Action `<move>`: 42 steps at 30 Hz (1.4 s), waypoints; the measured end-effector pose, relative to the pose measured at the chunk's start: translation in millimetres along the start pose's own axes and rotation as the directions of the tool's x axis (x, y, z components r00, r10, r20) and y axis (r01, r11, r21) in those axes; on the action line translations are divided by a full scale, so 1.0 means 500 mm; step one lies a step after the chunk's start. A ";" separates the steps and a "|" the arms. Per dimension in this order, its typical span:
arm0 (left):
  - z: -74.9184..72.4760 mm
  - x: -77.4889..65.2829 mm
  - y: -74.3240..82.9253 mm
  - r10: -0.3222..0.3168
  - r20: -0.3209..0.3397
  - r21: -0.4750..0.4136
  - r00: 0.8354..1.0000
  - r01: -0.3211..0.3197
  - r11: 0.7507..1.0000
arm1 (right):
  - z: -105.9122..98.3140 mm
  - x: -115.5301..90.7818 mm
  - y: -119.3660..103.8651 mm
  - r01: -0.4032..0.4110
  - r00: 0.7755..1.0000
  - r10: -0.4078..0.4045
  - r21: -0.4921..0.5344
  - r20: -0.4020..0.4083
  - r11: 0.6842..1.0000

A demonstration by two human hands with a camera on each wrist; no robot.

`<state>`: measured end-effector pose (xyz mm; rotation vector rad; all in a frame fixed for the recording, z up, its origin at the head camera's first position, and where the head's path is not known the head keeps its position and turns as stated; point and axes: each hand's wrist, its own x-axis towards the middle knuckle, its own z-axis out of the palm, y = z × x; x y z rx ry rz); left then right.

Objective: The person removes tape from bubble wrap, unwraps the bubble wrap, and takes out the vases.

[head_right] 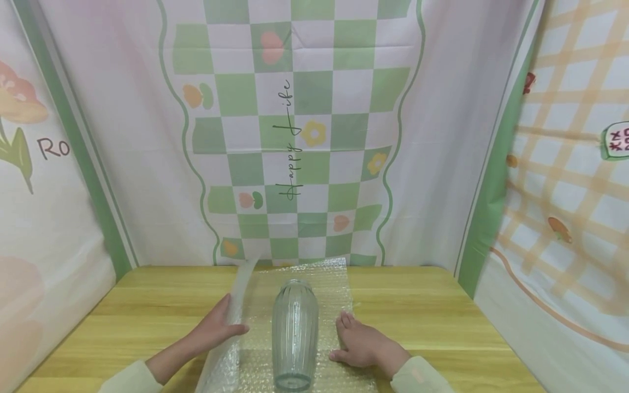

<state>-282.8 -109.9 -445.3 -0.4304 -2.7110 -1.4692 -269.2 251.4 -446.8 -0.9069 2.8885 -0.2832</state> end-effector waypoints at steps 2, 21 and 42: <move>-0.002 -0.001 -0.002 -0.007 0.005 -0.010 1.000 0.007 1.000 | 0.000 0.000 -0.001 -0.002 1.000 0.002 0.000 0.002 1.000; -0.020 -0.005 -0.029 -0.087 0.018 -0.015 0.996 0.087 0.996 | -0.001 -0.001 -0.002 -0.009 1.000 0.008 0.005 0.006 1.000; -0.055 -0.004 -0.024 -0.107 0.022 -0.055 0.994 0.108 0.993 | 0.002 0.001 0.003 0.002 1.000 -0.002 0.000 0.004 1.000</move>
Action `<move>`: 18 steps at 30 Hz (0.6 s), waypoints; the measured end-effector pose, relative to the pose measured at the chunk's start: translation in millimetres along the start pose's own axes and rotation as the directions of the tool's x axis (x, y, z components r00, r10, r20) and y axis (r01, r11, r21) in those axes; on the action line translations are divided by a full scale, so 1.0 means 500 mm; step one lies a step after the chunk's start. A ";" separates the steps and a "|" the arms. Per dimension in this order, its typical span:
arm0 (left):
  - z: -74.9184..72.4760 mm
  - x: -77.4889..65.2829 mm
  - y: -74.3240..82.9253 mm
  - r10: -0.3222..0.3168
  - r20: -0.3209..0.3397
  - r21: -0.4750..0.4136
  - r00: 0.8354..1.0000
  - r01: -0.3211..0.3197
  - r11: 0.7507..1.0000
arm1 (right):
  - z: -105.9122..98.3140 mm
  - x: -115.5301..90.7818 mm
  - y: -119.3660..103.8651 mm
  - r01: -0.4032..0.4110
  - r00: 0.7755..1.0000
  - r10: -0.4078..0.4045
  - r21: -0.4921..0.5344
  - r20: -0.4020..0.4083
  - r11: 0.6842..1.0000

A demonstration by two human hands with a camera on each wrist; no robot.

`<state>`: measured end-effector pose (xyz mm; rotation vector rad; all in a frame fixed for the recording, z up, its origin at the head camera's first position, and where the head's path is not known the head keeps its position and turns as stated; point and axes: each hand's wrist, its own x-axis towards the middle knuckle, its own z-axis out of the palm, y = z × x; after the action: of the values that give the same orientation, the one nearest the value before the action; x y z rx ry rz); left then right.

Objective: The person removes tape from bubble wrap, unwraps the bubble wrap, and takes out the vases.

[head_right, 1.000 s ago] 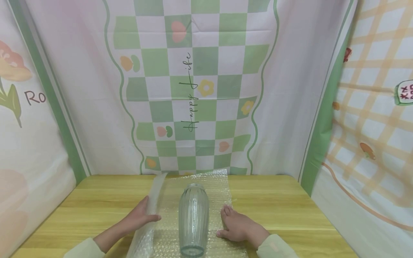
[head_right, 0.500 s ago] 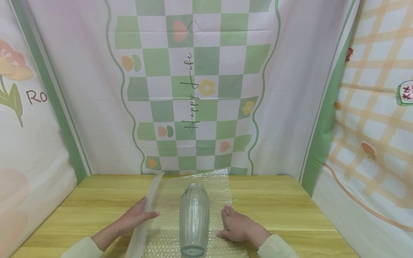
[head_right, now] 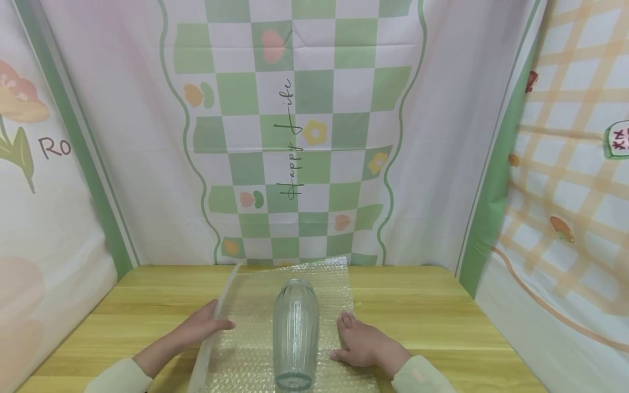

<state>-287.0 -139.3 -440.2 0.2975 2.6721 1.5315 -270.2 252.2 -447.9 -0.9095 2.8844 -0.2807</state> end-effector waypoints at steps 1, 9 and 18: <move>-0.003 -0.001 0.000 0.005 0.004 0.002 1.000 -0.005 1.000 | 0.000 0.000 0.000 -0.001 1.000 0.001 0.000 0.000 1.000; -0.023 -0.002 -0.003 0.052 0.061 -0.024 0.997 -0.051 0.998 | 0.002 0.000 0.003 -0.010 1.000 0.010 0.005 0.008 1.000; -0.036 0.001 -0.016 0.015 0.050 -0.020 0.999 -0.014 1.000 | 0.003 0.002 0.003 -0.018 1.000 0.017 0.011 0.011 1.000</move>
<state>-291.3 -158.4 -438.1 0.3505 2.6217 1.5319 -271.7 252.8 -449.8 -0.8807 2.8763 -0.2894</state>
